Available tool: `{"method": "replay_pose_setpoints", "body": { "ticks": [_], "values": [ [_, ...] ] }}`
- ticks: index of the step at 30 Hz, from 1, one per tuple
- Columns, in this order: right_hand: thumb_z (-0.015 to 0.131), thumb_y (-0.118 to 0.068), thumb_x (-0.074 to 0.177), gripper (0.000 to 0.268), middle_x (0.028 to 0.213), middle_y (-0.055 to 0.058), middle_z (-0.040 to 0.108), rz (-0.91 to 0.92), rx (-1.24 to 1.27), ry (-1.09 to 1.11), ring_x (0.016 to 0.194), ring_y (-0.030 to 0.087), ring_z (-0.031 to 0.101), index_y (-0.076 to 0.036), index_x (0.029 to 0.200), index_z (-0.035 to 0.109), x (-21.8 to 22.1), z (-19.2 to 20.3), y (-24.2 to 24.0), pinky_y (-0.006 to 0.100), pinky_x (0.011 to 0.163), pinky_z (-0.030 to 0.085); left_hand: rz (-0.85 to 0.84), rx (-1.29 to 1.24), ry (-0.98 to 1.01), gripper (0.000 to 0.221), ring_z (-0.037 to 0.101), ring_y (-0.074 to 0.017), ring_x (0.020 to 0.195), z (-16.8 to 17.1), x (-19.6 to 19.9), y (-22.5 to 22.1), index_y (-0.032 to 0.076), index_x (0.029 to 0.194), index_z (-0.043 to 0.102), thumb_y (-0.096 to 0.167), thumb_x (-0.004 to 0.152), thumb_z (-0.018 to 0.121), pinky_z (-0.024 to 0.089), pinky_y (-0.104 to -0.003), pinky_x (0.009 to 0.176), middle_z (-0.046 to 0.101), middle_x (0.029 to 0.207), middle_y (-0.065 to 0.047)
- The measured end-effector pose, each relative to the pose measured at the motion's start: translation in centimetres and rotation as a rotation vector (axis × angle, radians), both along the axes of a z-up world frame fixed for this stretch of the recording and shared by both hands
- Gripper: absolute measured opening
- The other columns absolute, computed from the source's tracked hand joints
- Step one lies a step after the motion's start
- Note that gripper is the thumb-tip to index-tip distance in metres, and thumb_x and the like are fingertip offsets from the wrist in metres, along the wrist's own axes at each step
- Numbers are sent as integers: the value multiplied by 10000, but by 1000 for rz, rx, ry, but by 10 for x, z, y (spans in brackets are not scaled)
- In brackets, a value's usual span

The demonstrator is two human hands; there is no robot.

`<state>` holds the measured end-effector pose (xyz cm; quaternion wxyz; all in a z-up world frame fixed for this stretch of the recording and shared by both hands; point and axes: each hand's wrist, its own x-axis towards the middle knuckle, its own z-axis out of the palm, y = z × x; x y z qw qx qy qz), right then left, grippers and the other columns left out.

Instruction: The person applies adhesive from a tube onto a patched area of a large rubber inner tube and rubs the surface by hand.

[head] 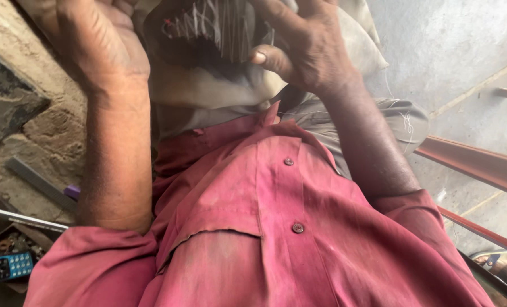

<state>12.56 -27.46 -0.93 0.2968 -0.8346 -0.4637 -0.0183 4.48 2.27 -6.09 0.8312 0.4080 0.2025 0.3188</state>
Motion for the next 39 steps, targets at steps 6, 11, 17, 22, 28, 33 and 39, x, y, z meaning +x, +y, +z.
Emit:
{"method": "replay_pose_setpoints", "body": {
  "ticks": [6,11,17,22,28,33,39],
  "values": [
    [464,-726,1039,724,1524,179,451,-39,-143,-69,1386,382,437,-229,1556,559,8,8,-1,574,1171,309,-149,47,-37,197,624,-205,766,18,-4,-8,-26,1028,643,147,1104,702,533,-328,740,659,854,-109],
    [415,-778,1052,777,1522,192,414,13,-157,-66,1398,382,415,-237,1605,493,3,3,10,580,1222,300,-167,151,-38,130,641,-172,798,29,-5,-13,39,1098,664,166,1084,686,550,-327,754,657,915,-78],
    [441,-740,999,782,1390,74,533,-50,-192,-42,1380,372,469,-203,1559,541,10,10,2,634,1173,301,-156,184,-33,189,606,-170,781,25,-5,-11,29,1044,635,181,1133,704,555,-333,766,643,894,-84],
    [436,-755,1086,739,1500,203,464,-52,-91,31,1377,405,446,-203,1567,534,4,-12,3,577,1162,369,-202,177,-56,202,604,-175,776,27,-6,-14,23,1077,644,213,1122,694,534,-319,752,640,879,-88],
    [413,-712,1033,794,1526,288,420,-123,-64,-148,1409,515,370,-126,1557,529,-12,-9,-9,637,1192,335,-183,163,-59,186,609,-168,774,28,-8,-13,25,1080,640,198,1111,702,537,-311,743,641,889,-84],
    [438,-772,1021,777,1390,193,518,-158,-77,128,1290,408,479,-167,1491,569,-4,-23,-2,576,1128,405,-131,209,-44,217,612,-158,685,5,-5,-8,10,987,649,180,1097,726,523,-294,653,635,822,-78],
    [420,-770,1038,846,1662,277,288,-131,-119,-4,1524,506,180,-181,1644,465,-33,-38,-28,639,1286,205,-67,234,30,194,648,-134,705,-1,-9,-6,41,953,649,192,1053,719,584,-284,685,642,865,-55]
  ]
}}
